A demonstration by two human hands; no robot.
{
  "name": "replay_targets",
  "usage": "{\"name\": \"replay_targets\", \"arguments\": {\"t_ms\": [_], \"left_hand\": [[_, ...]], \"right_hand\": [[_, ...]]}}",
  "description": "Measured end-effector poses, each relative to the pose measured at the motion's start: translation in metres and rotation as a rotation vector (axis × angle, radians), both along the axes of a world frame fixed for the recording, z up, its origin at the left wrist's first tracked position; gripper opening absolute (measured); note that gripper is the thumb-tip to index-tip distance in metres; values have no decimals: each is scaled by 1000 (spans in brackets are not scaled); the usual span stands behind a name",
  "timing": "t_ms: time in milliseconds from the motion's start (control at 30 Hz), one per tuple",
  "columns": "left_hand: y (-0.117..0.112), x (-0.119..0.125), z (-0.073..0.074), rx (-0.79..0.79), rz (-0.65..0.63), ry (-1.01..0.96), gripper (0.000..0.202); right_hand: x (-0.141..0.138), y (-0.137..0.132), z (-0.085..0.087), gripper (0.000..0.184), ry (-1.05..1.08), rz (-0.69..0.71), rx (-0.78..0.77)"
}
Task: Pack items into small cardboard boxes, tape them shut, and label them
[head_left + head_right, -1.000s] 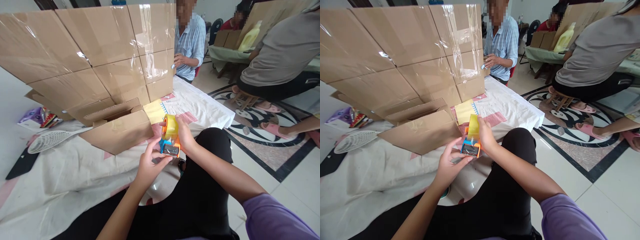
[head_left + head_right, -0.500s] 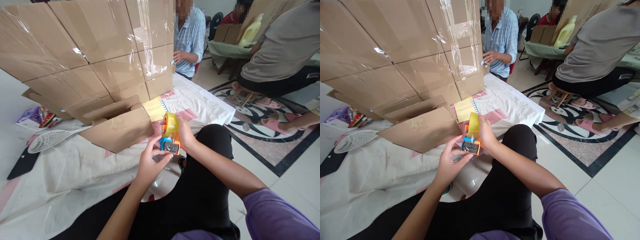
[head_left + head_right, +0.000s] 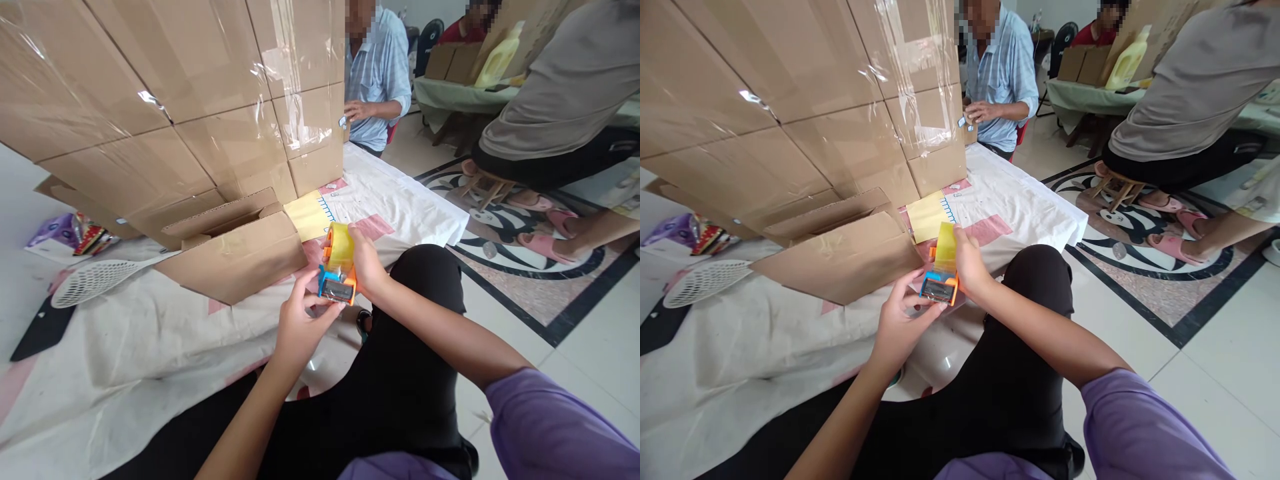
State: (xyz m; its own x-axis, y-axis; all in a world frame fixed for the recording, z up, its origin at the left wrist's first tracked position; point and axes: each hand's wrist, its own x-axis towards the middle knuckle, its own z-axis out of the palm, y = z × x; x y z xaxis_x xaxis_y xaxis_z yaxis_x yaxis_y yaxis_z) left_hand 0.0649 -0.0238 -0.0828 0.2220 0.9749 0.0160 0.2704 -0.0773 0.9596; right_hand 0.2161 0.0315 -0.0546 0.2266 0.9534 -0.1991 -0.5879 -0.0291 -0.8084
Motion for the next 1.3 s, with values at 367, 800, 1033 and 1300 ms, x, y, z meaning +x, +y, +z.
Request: {"name": "replay_targets", "arguments": {"t_ms": [367, 800, 1033, 1300], "left_hand": [[6, -11, 1, 19, -197, -92, 53], [11, -13, -3, -3, -239, -98, 56], [13, -10, -6, 5, -212, -90, 57], [11, -13, -5, -55, -196, -59, 65]], "right_hand": [[5, 3, 3, 42, 85, 43, -77], [3, -1, 8, 38, 57, 79, -117], [6, 8, 2, 40, 70, 70, -134], [16, 21, -6, 34, 39, -55, -54]]}}
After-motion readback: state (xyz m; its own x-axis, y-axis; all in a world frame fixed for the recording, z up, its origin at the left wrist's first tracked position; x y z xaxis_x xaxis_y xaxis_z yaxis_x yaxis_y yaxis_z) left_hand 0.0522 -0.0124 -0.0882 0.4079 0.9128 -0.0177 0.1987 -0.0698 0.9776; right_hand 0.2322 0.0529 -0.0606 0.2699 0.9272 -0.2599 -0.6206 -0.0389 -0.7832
